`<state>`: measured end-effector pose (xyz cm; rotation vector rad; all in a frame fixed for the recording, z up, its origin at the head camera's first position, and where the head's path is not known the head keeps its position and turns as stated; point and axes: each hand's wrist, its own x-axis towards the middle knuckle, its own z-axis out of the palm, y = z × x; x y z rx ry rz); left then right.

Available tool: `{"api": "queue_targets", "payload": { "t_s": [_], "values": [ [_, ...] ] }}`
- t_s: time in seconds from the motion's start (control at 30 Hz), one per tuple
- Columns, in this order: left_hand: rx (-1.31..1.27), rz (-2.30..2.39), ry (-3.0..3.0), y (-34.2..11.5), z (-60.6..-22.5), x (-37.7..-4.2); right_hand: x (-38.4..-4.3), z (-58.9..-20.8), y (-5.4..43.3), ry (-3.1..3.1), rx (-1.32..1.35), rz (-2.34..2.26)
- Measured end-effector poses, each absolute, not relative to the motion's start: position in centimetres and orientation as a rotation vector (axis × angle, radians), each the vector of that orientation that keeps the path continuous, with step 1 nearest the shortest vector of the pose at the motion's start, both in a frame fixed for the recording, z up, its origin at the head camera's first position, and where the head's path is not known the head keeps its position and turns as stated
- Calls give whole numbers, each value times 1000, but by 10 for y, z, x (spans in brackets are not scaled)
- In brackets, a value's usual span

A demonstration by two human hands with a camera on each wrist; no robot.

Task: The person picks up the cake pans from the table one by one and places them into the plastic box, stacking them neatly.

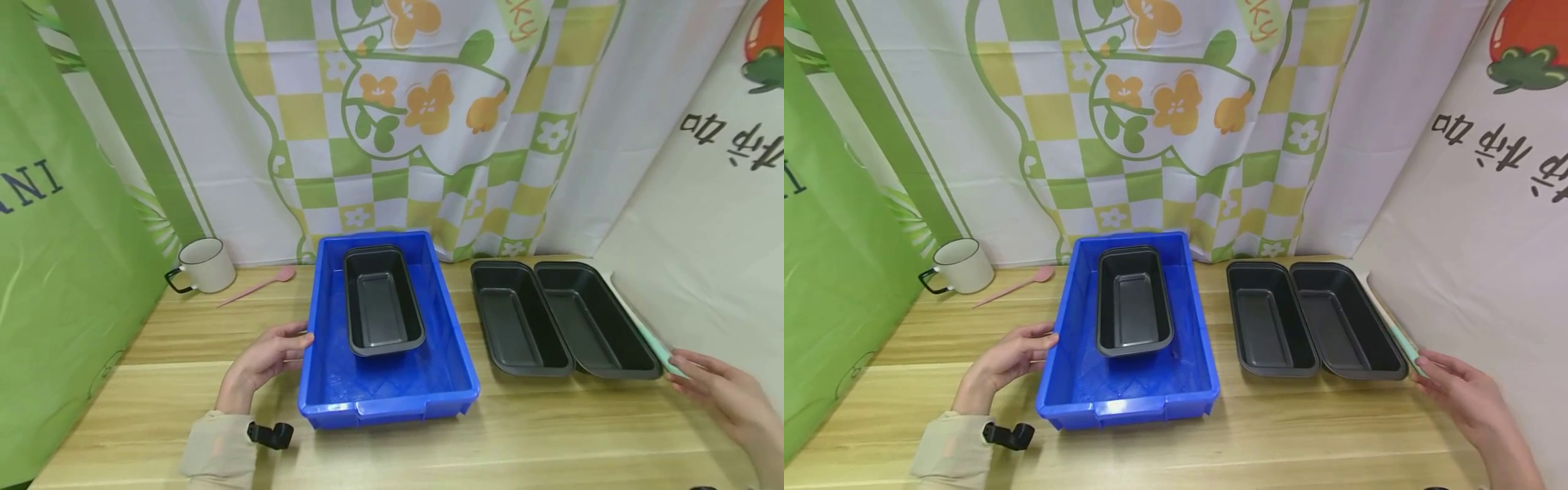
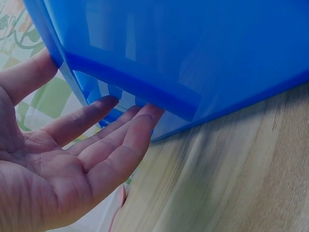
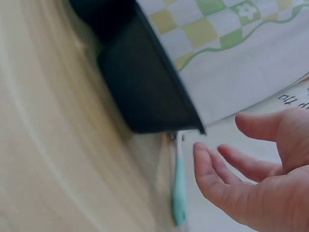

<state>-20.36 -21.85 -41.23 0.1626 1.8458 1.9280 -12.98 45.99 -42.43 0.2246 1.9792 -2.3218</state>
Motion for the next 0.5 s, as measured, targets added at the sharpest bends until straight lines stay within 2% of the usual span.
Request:
{"api": "queue_targets", "payload": {
  "t_s": [0.27,0.5],
  "values": [
    [175,1931,1846,-219,-413,-204,-144,-434,455,2222,269,-1621],
    [166,1937,1840,-219,-415,-205,-147,-435,455,2077,257,-1646]
  ]
}}
